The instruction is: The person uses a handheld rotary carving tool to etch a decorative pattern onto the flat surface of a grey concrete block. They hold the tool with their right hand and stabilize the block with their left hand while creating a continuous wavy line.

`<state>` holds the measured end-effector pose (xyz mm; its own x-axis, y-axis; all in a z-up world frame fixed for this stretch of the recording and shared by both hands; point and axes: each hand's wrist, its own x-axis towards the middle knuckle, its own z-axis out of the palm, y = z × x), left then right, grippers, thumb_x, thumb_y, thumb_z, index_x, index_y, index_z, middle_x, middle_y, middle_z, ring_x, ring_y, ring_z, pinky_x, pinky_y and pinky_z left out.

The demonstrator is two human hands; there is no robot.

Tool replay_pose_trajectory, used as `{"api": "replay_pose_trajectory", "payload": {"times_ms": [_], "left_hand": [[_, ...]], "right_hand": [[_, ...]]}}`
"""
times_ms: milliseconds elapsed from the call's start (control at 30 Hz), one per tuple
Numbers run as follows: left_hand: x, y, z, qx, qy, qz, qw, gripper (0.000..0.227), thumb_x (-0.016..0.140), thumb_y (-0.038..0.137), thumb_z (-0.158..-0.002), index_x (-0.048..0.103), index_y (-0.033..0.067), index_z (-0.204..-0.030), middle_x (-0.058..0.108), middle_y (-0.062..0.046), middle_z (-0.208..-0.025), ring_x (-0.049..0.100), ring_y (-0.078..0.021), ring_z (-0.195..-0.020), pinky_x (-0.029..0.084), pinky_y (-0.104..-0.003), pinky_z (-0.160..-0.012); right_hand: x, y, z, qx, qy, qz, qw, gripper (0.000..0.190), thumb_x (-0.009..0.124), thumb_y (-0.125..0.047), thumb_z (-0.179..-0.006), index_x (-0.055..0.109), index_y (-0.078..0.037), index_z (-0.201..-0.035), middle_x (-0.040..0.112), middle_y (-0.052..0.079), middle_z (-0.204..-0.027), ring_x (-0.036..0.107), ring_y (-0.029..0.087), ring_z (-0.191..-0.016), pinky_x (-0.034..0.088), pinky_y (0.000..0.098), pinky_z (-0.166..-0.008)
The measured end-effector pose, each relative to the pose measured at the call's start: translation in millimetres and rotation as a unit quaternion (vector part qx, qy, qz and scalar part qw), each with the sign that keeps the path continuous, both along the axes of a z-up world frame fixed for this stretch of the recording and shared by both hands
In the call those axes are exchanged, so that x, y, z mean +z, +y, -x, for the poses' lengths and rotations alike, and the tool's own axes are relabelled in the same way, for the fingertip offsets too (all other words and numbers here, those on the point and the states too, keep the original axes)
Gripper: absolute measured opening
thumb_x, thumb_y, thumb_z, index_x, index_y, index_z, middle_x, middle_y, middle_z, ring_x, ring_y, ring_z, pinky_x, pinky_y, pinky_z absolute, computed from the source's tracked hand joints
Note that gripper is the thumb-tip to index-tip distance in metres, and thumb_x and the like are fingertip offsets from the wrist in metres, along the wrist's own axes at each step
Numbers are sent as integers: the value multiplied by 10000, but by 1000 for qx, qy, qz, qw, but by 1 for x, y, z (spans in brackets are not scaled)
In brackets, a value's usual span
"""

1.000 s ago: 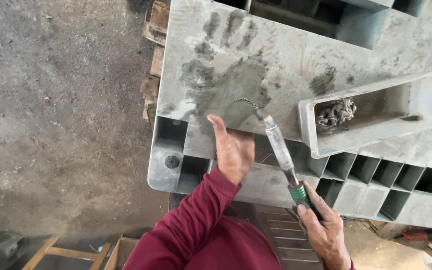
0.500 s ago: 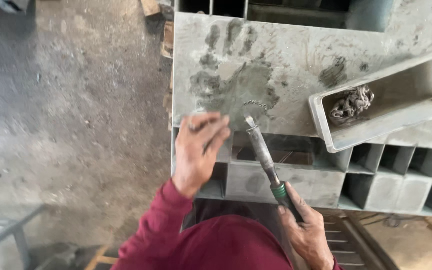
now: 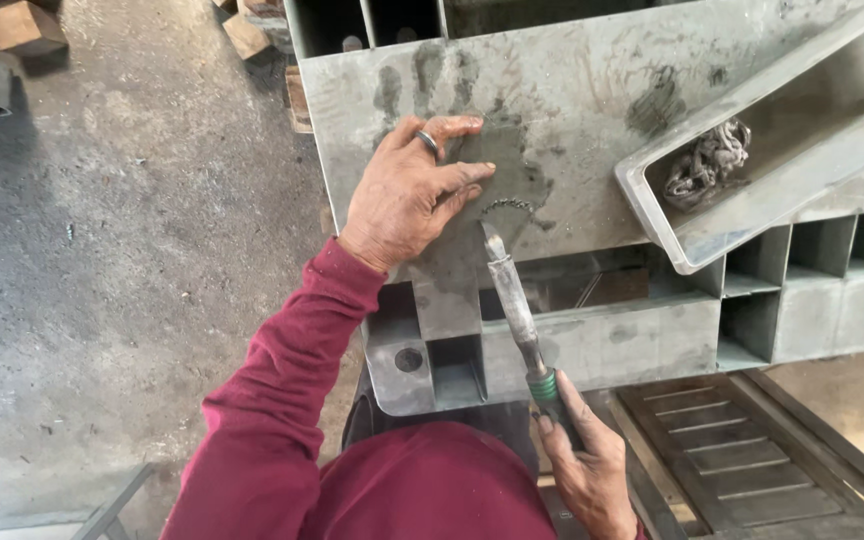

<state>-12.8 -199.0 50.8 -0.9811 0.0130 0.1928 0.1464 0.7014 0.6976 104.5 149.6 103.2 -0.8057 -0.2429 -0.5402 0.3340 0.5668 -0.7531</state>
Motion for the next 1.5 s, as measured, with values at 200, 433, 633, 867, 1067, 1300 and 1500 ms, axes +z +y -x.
{"api": "replay_pose_trajectory", "payload": {"times_ms": [200, 433, 633, 867, 1067, 1300, 1500], "left_hand": [[-1, -4, 3, 1, 6, -1, 1000, 239, 819, 191, -895, 797, 177, -1132, 599, 3, -1395, 553, -245, -1107, 455, -367, -1034], [-2, -1, 3, 13, 11, -11, 1000, 219, 815, 222, -890, 809, 197, -1108, 607, 28, -1390, 566, -227, -1135, 459, -356, -1046], [-2, 1, 2, 17, -40, -28, 999, 227, 815, 237, -894, 811, 203, -1118, 622, 38, -1392, 548, -216, -1057, 459, -358, -1024], [-3, -9, 4, -43, 27, 9, 999, 253, 800, 179, -893, 797, 208, -1144, 591, -39, -1401, 548, -244, -1244, 407, -406, -1081], [-13, -29, 11, -143, 63, 13, 988, 407, 775, 137, -870, 745, 141, -1275, 532, -34, -1514, 510, -221, -1339, 389, -397, -1126], [-6, -35, 8, -171, 17, -36, 984, 324, 733, 48, -896, 747, 112, -1213, 595, 4, -1457, 519, -252, -1288, 423, -393, -1125], [-17, -36, 2, -162, 14, -88, 983, 280, 719, 45, -912, 747, 86, -1188, 630, -29, -1400, 543, -277, -1269, 439, -408, -1115]], "right_hand": [[1, -10, -2, 7, 33, 14, 999, 541, 676, -65, -927, 540, 44, -1439, 732, 155, -1267, 692, 166, -1135, 546, 293, -951], [3, -13, 3, 51, 41, 6, 998, 589, 667, -66, -925, 501, 6, -1486, 746, 146, -1217, 693, 169, -1044, 539, 274, -887], [11, -17, -1, 74, 42, 31, 996, 589, 602, -94, -971, 430, 2, -1527, 729, 176, -1223, 697, 190, -1081, 528, 295, -922], [18, -34, -14, 33, -22, -28, 999, 613, 598, -136, -996, 425, -50, -1578, 714, 202, -1111, 657, 222, -1001, 522, 335, -852], [22, -64, -33, 30, 82, 2, 996, 600, 578, -142, -1023, 398, -15, -1581, 670, 115, -1043, 602, 146, -912, 495, 288, -783], [40, -116, -64, -49, 37, -127, 990, 609, 624, -152, -1033, 424, -75, -1603, 657, 170, -819, 578, 184, -694, 518, 329, -642], [35, -146, -80, -113, 58, -100, 987, 618, 612, -152, -955, 442, -76, -1544, 731, 187, -979, 708, 222, -791, 555, 325, -729]]}}
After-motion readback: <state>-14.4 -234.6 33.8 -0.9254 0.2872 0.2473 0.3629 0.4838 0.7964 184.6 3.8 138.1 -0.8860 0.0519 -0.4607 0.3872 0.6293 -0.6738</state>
